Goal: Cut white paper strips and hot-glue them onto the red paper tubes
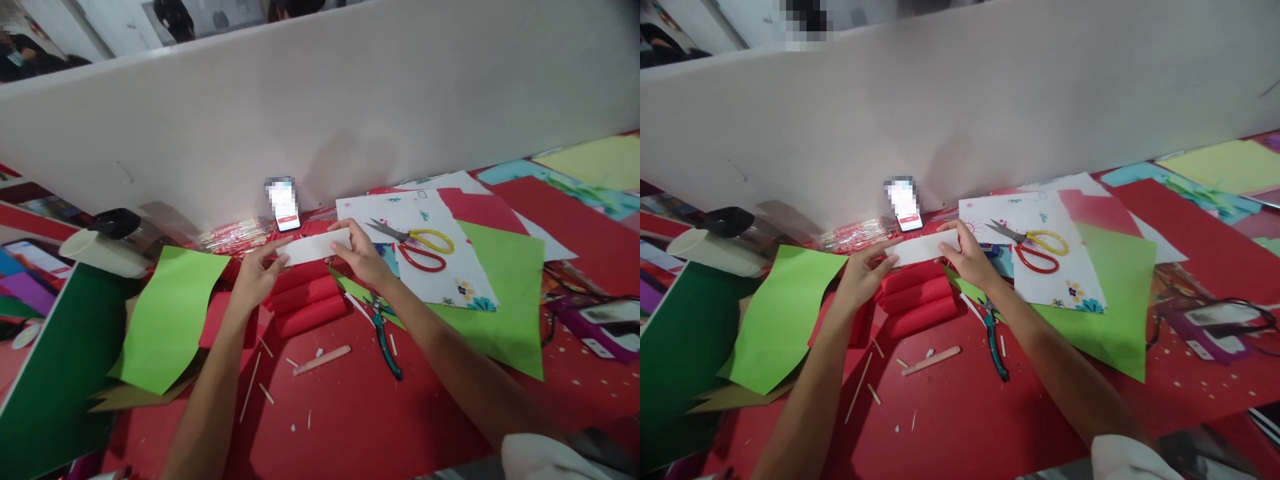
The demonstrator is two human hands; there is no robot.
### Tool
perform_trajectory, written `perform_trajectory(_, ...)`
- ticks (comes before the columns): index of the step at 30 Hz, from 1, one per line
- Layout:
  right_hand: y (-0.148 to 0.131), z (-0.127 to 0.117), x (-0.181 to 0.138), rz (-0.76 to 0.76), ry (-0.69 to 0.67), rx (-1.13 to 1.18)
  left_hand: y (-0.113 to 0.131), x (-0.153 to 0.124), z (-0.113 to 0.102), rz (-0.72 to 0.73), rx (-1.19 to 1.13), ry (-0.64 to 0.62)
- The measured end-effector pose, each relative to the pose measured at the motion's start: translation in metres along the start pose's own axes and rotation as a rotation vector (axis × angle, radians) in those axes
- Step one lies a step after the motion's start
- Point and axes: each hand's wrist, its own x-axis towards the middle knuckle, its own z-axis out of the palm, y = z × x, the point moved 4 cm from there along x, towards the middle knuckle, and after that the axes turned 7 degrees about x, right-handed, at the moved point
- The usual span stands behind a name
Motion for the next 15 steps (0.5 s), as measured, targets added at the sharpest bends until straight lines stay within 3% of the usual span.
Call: perform_trajectory(15, 0.005, 0.017, -0.006, -0.022, -0.055, -0.056, 0.007, -0.004, 0.009, -0.019, -0.096, -0.061)
